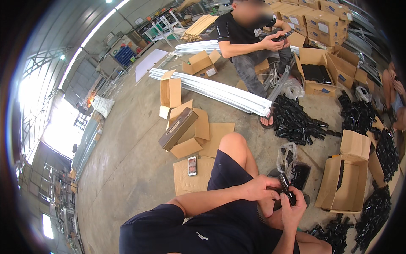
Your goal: The person assembles black plastic components by hand, inserting small pieces into a larger housing and placing completed units into a cardboard box.
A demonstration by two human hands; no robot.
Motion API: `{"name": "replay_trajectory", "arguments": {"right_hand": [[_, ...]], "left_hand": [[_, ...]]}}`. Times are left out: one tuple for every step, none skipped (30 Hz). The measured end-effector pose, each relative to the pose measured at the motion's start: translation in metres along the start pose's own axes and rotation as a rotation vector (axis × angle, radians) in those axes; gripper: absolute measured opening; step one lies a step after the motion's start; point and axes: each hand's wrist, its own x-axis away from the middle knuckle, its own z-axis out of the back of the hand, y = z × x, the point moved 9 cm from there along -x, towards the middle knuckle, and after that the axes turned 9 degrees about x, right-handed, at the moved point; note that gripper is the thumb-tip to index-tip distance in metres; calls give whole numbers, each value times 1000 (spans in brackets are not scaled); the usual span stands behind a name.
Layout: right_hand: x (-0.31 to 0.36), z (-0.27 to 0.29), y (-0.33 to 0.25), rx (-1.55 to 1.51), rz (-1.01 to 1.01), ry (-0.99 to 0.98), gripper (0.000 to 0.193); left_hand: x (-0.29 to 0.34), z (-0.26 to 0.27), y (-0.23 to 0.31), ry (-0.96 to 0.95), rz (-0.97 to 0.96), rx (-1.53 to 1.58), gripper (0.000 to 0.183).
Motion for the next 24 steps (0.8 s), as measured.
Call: {"name": "replay_trajectory", "arguments": {"right_hand": [[0,0,2,-19,-10,12,27],[0,0,5,-38,-19,25,27],[0,1,6,-57,-29,37,27],[1,2,7,-74,-34,47,27],[1,2,7,-92,-39,58,27],[2,2,6,-110,-44,68,27],[2,2,5,-101,-38,73,27],[2,3,4,-92,-32,78,27],[2,4,3,-84,-26,84,27],[3,3,-3,-59,-5,78,27],[1,2,-11,-34,16,73,28],[1,2,-16,-10,37,67,28],[1,3,-12,-20,26,76,28],[1,4,-5,-31,14,86,28],[1,5,-1,-43,3,95,28],[1,5,0,-50,3,97,28],[1,5,1,-57,4,100,27],[0,6,1,-65,5,104,27],[-1,5,1,-42,-11,75,27],[-3,4,-1,-19,-27,47,27],[-4,3,-1,3,-43,19,27],[-3,3,2,-11,-53,24,27],[-2,2,7,-26,-62,30,27],[-2,2,10,-41,-71,34,27]], "left_hand": [[0,3,-7,16,14,103,39],[-1,5,-13,32,28,207,40],[0,5,-16,45,13,158,41],[1,3,-19,57,-3,109,42],[2,2,-21,69,-19,60,43],[3,2,-24,73,-6,70,43],[2,0,-26,73,4,82,44],[1,0,-27,74,15,93,45],[1,1,-26,91,25,77,45],[4,2,-23,111,39,62,44],[5,4,-23,131,53,47,44],[6,4,-23,132,48,33,44],[4,4,-23,131,38,18,44],[3,5,-22,131,28,2,44],[3,4,-18,124,5,-29,44],[3,4,-15,116,-17,-57,44],[2,3,-12,108,-39,-85,44],[2,4,-10,110,-53,-103,43],[1,4,-9,112,-65,-118,42],[1,5,-9,113,-77,-134,42],[1,6,-11,124,-49,-95,42],[2,4,-13,132,-22,-57,42],[3,4,-15,141,6,-19,42],[3,4,-20,152,-14,42,42]]}}
